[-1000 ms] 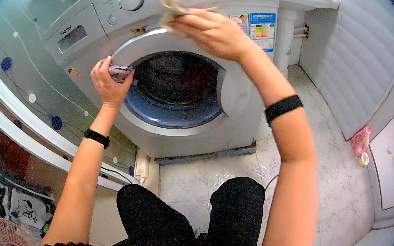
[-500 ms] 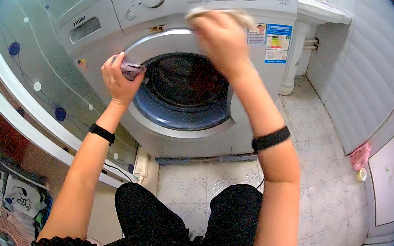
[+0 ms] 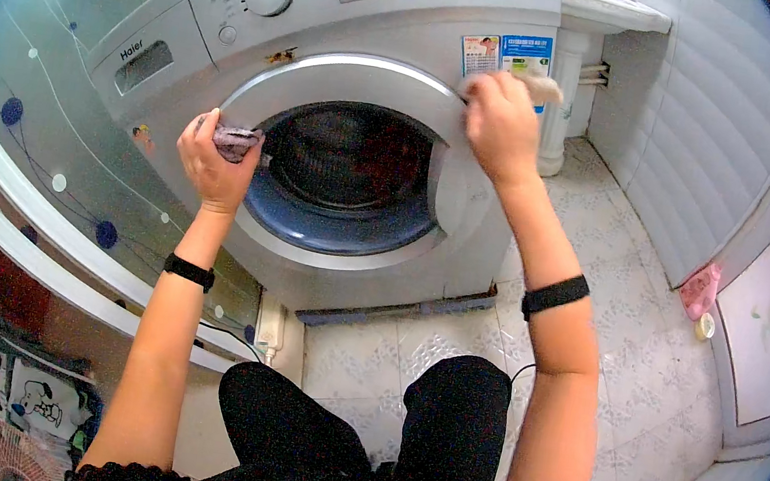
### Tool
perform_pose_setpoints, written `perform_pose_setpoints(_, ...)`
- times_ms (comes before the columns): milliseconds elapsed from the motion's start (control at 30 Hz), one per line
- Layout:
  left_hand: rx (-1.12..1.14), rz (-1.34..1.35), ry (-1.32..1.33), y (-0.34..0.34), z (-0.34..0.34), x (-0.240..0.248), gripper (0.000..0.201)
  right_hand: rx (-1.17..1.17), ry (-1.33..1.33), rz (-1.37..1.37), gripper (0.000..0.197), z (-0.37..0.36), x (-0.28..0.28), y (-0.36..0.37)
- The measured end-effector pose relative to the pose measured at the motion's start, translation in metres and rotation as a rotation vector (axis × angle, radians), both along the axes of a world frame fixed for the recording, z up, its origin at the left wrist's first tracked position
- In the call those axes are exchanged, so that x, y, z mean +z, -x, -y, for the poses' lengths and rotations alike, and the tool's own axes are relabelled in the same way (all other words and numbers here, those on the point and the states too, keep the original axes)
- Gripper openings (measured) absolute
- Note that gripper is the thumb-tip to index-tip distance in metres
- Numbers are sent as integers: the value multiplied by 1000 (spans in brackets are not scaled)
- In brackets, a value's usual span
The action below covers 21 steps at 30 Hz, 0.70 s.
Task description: Cleaning the exterior surfaces and door seal of a front-loading washing machine with cloths.
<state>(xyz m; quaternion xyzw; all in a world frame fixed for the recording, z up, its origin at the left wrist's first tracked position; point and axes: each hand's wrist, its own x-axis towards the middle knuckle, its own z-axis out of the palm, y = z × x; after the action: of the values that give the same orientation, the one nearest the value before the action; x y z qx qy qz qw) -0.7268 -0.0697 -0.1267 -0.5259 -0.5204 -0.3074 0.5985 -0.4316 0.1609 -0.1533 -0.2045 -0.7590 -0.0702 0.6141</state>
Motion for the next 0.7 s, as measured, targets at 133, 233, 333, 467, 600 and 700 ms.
perform_pose_setpoints(133,-5,9,-2,1,-2,-1,74,-120,160,-81,13,-21,-28,-30)
perform_pose_setpoints(233,2,1,-3,5,2,0,74,102,-6,-192,23,11,12,-15)
perform_pose_setpoints(333,-2,-3,16,4,6,-2,73,118,-268,202,37,27,36,14)
perform_pose_setpoints(467,-10,-5,22,-1,0,-2,74,-56,-358,194,45,-33,8,0)
perform_pose_setpoints(600,-10,8,20,-4,-1,-3,74,-63,-128,-175,47,-69,-11,-18)
perform_pose_setpoints(700,11,20,32,-3,0,-3,74,-67,78,-445,40,-71,-24,-17)
